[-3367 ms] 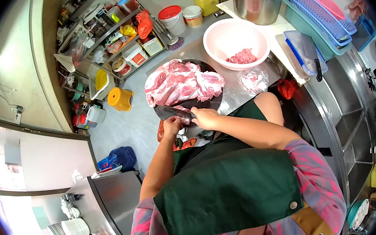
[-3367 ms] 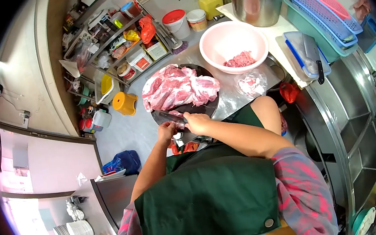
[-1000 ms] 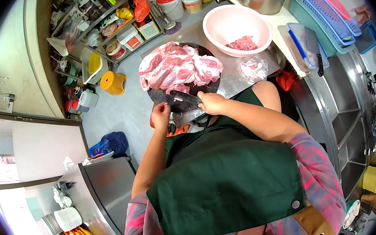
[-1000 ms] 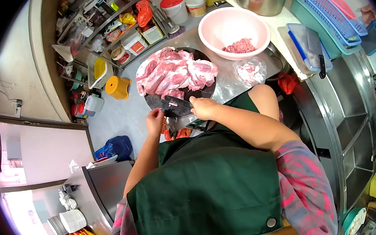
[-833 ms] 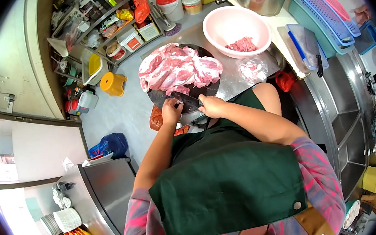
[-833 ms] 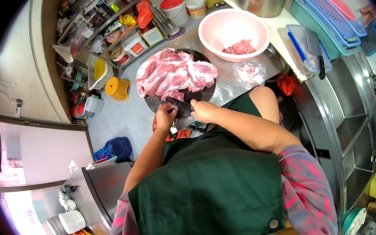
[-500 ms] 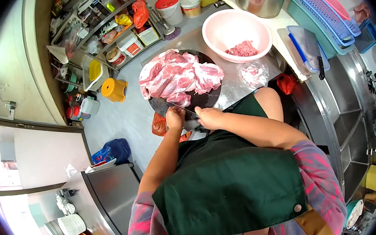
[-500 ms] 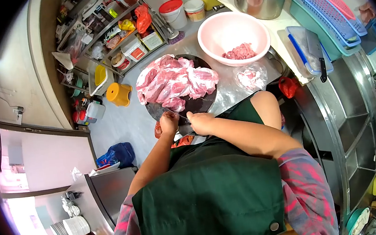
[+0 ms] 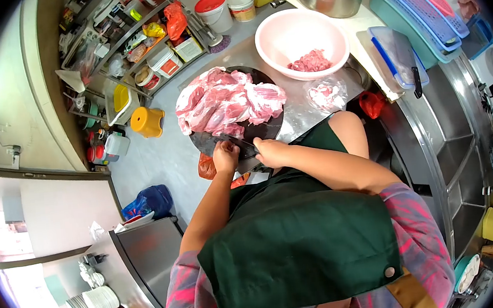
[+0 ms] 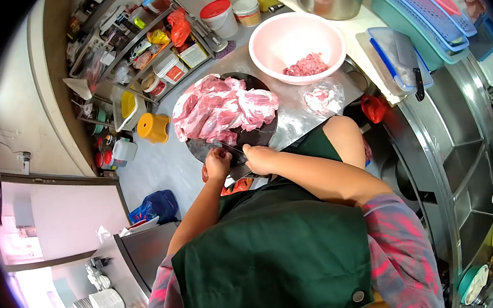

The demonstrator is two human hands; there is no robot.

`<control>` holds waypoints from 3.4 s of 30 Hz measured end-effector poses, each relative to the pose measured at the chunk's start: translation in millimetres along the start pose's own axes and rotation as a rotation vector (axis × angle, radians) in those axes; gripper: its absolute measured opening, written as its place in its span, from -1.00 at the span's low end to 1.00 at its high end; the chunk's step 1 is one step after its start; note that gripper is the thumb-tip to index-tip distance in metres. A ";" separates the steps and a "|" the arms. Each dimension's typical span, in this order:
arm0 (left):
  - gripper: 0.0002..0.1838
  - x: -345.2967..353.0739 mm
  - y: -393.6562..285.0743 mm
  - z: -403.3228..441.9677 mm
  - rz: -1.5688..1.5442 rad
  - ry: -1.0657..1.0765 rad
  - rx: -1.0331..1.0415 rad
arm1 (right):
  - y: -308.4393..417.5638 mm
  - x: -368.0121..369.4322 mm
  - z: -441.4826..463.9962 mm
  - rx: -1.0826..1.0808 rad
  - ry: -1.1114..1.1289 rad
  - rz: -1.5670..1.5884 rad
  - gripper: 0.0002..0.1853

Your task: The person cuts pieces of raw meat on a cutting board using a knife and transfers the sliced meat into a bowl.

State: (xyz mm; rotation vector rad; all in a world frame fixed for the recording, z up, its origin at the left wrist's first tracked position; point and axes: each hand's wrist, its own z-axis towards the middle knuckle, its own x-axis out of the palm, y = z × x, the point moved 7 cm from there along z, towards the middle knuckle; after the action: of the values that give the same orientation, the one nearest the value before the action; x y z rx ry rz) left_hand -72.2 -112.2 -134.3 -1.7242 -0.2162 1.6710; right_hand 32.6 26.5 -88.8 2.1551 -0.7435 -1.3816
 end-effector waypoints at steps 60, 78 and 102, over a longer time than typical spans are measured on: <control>-0.89 152.6 -250.7 54.1 -0.018 0.303 0.665 | -249.5 -75.8 -206.7 0.058 -1.176 1.741 -0.85; -0.77 -1.7 -45.5 34.3 0.157 -0.102 0.358 | 135.7 -192.0 -221.6 -0.657 -0.111 0.738 -0.23; -0.76 -77.2 -41.5 -7.6 -0.269 -0.197 0.464 | 36.0 -142.5 -129.9 -0.200 -0.564 0.830 -0.74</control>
State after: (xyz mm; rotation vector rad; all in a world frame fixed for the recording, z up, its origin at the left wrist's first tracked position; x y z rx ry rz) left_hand -62.0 -129.1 -48.6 -1.1366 -0.1303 1.5415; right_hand 95.9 107.0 78.5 1.0557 -1.4214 -1.4708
